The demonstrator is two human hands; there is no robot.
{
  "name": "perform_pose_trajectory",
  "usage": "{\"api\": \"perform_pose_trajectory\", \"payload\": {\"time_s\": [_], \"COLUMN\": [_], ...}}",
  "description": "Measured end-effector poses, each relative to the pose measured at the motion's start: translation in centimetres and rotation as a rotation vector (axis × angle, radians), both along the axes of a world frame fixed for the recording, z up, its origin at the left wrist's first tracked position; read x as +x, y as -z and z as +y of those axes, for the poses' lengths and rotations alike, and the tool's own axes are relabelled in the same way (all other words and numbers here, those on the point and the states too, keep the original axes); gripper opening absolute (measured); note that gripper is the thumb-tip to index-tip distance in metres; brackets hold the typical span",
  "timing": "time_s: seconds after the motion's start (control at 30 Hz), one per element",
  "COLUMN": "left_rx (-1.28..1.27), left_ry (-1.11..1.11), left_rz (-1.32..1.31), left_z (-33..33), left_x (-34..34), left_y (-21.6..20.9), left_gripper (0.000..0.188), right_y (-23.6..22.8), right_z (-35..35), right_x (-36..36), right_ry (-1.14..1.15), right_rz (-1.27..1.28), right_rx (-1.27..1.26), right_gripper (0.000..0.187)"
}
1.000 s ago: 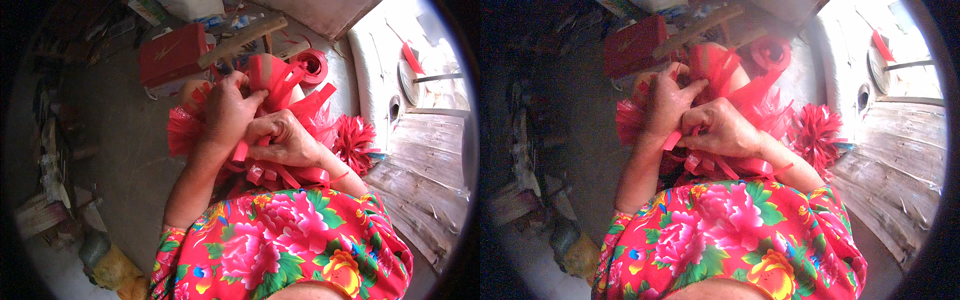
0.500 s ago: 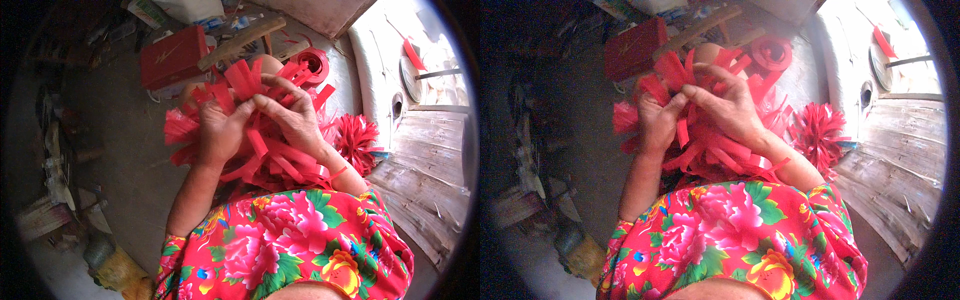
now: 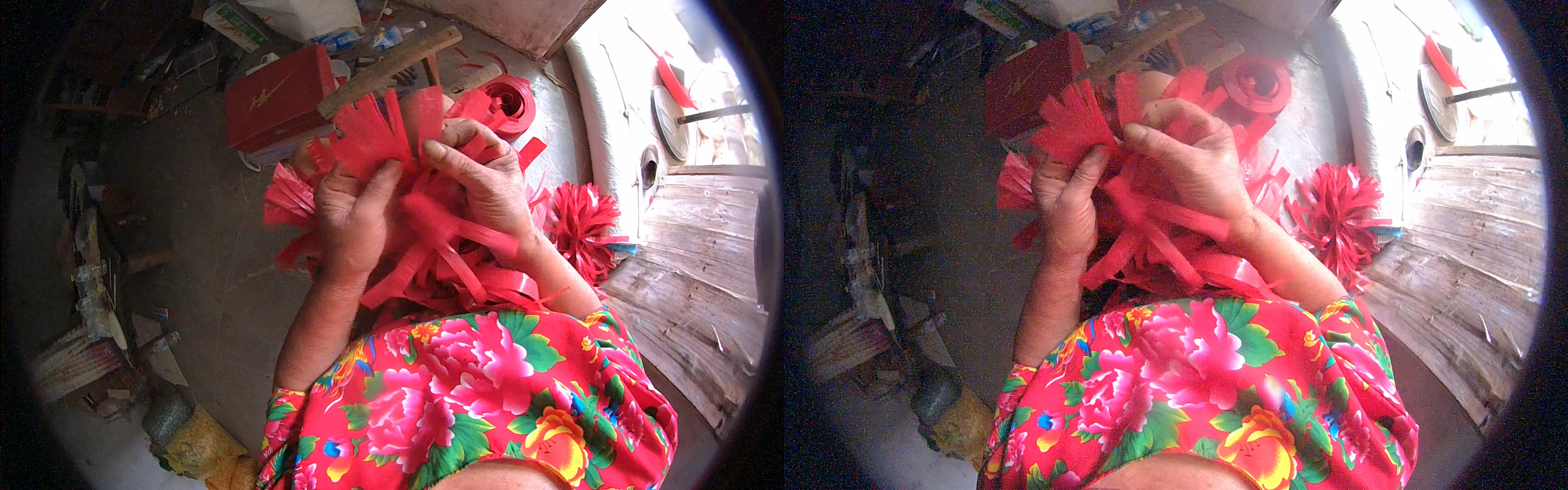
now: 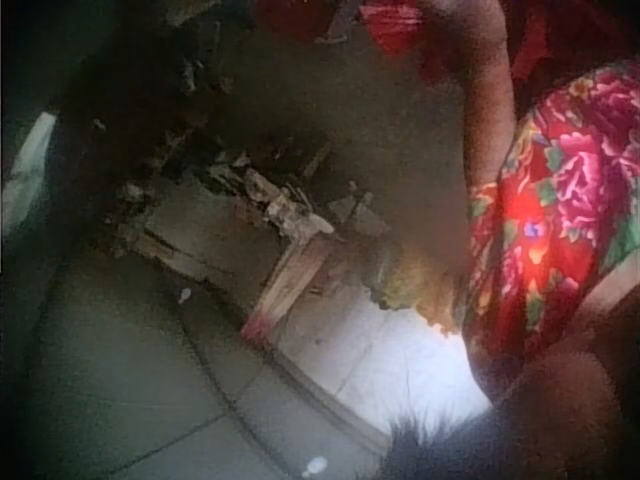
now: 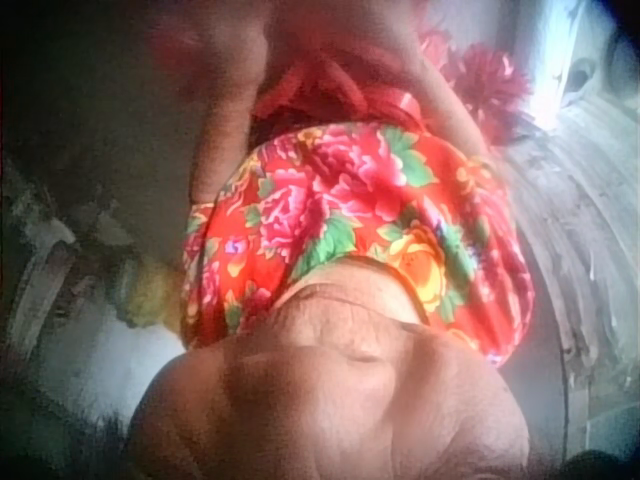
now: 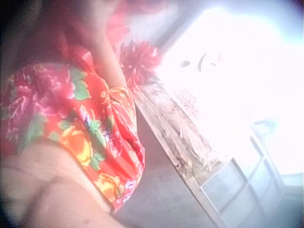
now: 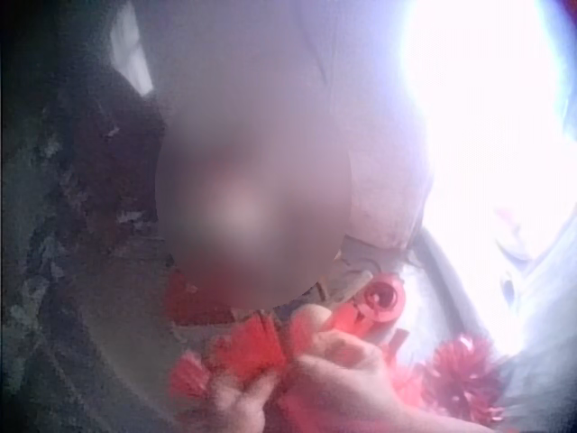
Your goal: The person is tying and arranging red plastic strips into a round decorative object by hand.
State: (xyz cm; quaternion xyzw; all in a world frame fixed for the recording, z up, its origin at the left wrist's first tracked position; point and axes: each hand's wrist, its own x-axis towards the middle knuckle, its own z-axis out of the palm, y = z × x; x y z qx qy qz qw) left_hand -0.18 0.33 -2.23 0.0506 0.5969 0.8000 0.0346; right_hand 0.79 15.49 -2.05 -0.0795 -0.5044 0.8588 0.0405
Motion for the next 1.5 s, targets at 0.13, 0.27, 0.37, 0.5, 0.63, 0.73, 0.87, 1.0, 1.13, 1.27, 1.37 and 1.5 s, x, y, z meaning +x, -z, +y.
{"api": "perform_pose_trajectory", "payload": {"time_s": [0.13,0.27,0.37,0.5,0.63,0.73,0.87,1.0,1.13,1.27,1.37,1.5], "left_rx": [-0.053,-0.056,-0.085,-0.148,-0.270,-0.264,-0.202,-0.177,-0.155,-0.130,-0.174,-0.175], "left_ry": [-0.009,0.006,0.018,0.033,0.012,-0.026,-0.049,-0.026,-0.015,-0.021,0.023,0.028], "left_rz": [0.003,0.006,0.008,0.035,0.114,0.124,0.080,0.050,-0.003,0.007,0.063,0.055], "left_z": [0.0,0.1,0.1,0.1,-0.1,0.1,0.2,0.3,0.1,-0.1,-0.2,-0.1], "left_x": [0.0,-0.1,-0.1,0.2,0.0,0.0,0.1,0.1,0.2,0.1,-0.1,0.1], "left_y": [-0.3,0.0,-0.3,-0.2,0.0,-0.1,0.1,-0.4,-0.6,-0.3,-0.3,-0.2], "left_gripper": [0.018,0.014,0.011,0.007,0.006,0.006,0.006,0.007,0.009,0.008,0.007,0.008], "right_y": [1.0,1.2,0.7,0.1,-0.6,-0.2,-0.2,0.1,0.2,-0.3,0.1,0.2], "right_z": [0.5,0.3,0.3,-0.2,-0.4,-0.5,-0.1,-0.2,-0.3,-0.4,-0.5,0.0], "right_x": [-0.1,-0.1,-0.2,-0.3,0.1,-0.1,0.1,0.0,-0.1,-0.1,-0.3,-0.6], "right_ry": [-0.012,-0.034,-0.037,-0.088,-0.040,0.008,-0.038,-0.043,-0.041,-0.032,-0.025,-0.082], "right_rz": [-0.049,-0.042,0.008,0.040,-0.073,-0.070,-0.120,-0.067,-0.051,-0.072,-0.027,0.016], "right_rx": [-0.023,-0.018,0.081,0.172,0.074,0.110,0.118,0.161,0.174,0.162,0.042,0.079], "right_gripper": [0.012,0.019,0.026,0.030,0.013,0.010,0.014,0.014,0.015,0.011,0.010,0.025]}}
